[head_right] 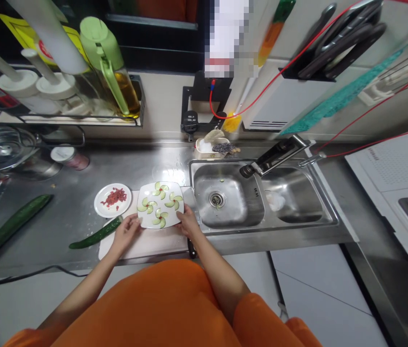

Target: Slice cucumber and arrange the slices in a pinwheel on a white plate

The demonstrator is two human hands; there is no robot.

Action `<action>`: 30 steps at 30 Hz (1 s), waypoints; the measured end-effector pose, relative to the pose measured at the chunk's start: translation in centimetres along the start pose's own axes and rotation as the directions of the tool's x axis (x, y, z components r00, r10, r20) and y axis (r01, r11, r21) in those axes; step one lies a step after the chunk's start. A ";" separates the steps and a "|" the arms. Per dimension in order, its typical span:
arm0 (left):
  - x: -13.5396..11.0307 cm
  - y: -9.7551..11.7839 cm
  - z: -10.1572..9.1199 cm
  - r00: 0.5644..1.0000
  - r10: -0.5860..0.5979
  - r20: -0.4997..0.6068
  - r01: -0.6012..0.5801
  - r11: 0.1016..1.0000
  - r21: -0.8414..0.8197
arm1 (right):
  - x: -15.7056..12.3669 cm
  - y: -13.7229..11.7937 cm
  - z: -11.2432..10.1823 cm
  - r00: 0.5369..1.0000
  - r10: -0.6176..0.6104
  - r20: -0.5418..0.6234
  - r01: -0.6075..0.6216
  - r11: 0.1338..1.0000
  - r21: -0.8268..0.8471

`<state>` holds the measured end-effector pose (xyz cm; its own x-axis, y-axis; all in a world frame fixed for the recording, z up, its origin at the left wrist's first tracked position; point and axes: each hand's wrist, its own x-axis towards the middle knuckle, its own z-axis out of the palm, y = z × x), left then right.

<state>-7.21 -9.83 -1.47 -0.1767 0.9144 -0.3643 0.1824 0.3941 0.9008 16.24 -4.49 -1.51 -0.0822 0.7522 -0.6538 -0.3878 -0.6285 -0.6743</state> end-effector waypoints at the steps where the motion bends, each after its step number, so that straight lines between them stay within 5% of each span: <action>1: -0.2 -0.7 -0.4 0.995 0.093 -0.040 -0.087 0.987 0.133 | 0.0 -0.1 -0.2 1.000 0.004 0.000 -0.004 1.000 0.000; 3: -0.5 -2.3 -1.1 0.942 0.333 -0.033 -0.293 0.868 0.401 | -0.1 -0.5 -0.7 1.000 0.008 0.010 -0.008 1.000 0.007; 5: -0.8 -3.9 -1.5 0.860 0.502 0.094 -0.464 0.689 0.557 | -0.4 -1.2 -1.8 0.999 0.001 0.038 -0.002 1.000 0.016; 8: -1.1 -5.8 -1.6 0.786 0.570 0.240 -0.557 0.485 0.674 | -1.6 -3.0 -4.7 0.996 0.026 0.085 -0.025 1.000 -0.005; 11: -1.1 -6.5 -1.5 0.763 0.580 0.284 -0.566 0.389 0.727 | -3.7 -5.7 -9.1 0.997 0.040 0.066 -0.035 0.996 -0.080; 17: -1.1 -6.6 -1.4 0.759 0.584 0.288 -0.550 0.338 0.764 | -11.0 -11.1 -20.5 0.994 0.096 -0.052 -0.108 0.941 -0.322; 22: -1.1 -6.7 -1.5 0.757 0.579 0.301 -0.552 0.322 0.769 | -19.0 -12.3 -28.1 0.947 0.289 -0.140 -0.321 0.862 -0.393; 28: -0.9 -7.0 -1.6 0.763 0.569 0.307 -0.548 0.316 0.775 | -27.8 -6.1 -29.8 0.723 0.639 -0.262 -0.659 0.526 -0.538; 30: -0.8 -7.1 -1.6 0.764 0.569 0.304 -0.545 0.317 0.776 | -29.8 -3.1 -28.9 0.852 0.355 -0.385 -0.524 0.574 -0.629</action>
<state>-9.86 -13.53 -7.17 0.2625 0.9512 0.1620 0.9049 -0.3009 0.3009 46.45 -30.75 10.12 0.1457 0.3412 -0.9286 0.3980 -0.8796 -0.2608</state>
